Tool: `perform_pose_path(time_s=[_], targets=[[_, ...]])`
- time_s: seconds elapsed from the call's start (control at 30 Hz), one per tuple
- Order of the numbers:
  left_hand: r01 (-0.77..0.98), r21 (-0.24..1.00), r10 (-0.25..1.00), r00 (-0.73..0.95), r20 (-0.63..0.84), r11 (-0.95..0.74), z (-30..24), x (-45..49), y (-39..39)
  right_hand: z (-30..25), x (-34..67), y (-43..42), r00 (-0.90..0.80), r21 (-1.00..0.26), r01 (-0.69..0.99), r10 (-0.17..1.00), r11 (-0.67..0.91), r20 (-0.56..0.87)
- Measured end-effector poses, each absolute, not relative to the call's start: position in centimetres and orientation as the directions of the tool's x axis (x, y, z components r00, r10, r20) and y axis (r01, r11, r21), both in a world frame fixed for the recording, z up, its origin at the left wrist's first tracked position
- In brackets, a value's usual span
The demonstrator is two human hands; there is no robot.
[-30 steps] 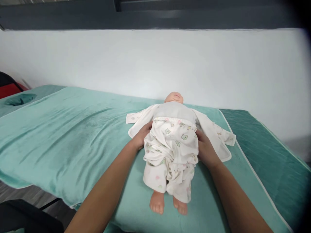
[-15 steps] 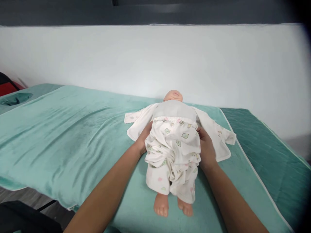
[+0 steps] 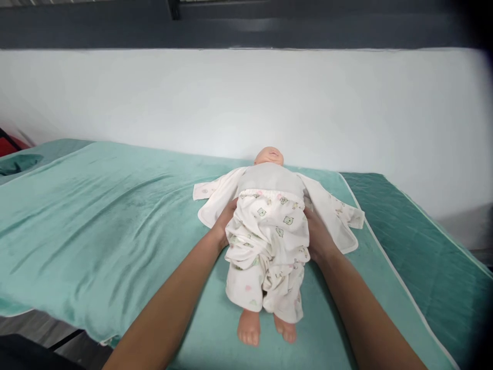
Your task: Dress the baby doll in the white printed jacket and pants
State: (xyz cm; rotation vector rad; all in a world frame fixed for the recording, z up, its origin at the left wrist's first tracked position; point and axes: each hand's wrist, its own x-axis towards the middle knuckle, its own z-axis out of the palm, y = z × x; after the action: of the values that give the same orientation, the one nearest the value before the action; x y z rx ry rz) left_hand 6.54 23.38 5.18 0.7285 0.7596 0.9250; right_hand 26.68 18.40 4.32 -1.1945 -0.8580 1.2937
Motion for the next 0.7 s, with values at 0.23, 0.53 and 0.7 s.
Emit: perform_pose_path(time_s=[0.23, 0.53, 0.7], targets=[[-0.387, 0.873, 0.919, 0.364, -0.152, 0.297, 4.1, 5.9, 24.2, 3.4, 26.9, 18.9, 0.036, -0.937, -0.332, 0.991, -0.107, -0.126], [-0.340, 0.895, 0.920, 0.357, -0.163, 0.290, 4.1, 5.7, 24.5, 2.7, 27.1, 19.5, 0.041, -0.931, -0.364, 0.997, -0.041, -0.060], [-0.118, 0.993, 0.960, 0.280, 0.017, 0.017, 4.8, 5.4, 24.2, 3.0, 27.2, 19.3, 0.066, -0.934, -0.358, 0.998, 0.002, -0.023]])
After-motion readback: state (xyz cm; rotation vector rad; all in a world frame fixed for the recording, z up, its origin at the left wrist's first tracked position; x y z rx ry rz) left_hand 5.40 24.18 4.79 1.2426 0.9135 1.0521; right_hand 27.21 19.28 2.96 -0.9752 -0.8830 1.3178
